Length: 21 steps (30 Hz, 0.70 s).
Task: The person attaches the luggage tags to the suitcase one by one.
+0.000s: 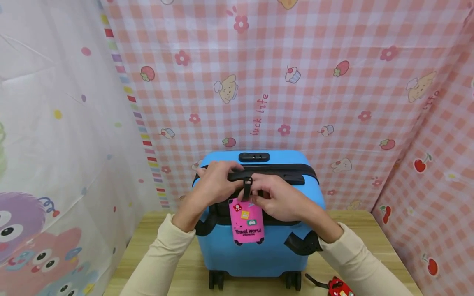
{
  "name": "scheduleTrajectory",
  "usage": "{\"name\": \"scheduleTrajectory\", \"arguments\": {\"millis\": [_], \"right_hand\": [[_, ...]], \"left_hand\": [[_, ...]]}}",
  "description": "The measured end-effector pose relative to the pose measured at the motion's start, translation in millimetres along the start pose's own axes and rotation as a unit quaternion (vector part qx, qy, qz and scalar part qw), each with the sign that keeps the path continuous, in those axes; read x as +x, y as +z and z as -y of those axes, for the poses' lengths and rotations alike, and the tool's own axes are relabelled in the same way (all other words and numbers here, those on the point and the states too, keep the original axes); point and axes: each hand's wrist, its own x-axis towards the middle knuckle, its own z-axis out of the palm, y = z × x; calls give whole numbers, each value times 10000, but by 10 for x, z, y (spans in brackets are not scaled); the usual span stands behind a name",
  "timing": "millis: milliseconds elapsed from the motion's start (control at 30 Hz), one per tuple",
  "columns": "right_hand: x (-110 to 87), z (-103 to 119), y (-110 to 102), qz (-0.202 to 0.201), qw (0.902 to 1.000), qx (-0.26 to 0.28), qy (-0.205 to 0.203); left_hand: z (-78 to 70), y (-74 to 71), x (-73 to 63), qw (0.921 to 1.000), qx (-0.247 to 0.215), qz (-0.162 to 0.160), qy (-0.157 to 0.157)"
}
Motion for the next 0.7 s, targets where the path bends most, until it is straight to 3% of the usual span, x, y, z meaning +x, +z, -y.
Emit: {"name": "scheduleTrajectory", "arguments": {"millis": [267,433,567,700], "right_hand": [[-24,49,-7,65,9995,-290,-97],[12,47,59,-345,9964,-505,-581],[34,41,103,-746,9913,-717,-810],[45,55,103,-855,9877,-897,-955]], "left_hand": [[-8,26,-40,9999,113,-17,-68],[56,34,-30,9997,-144,-130,162],[103,-16,-27,9981,-534,102,296],[141,-81,-18,9950,-871,433,236]]}}
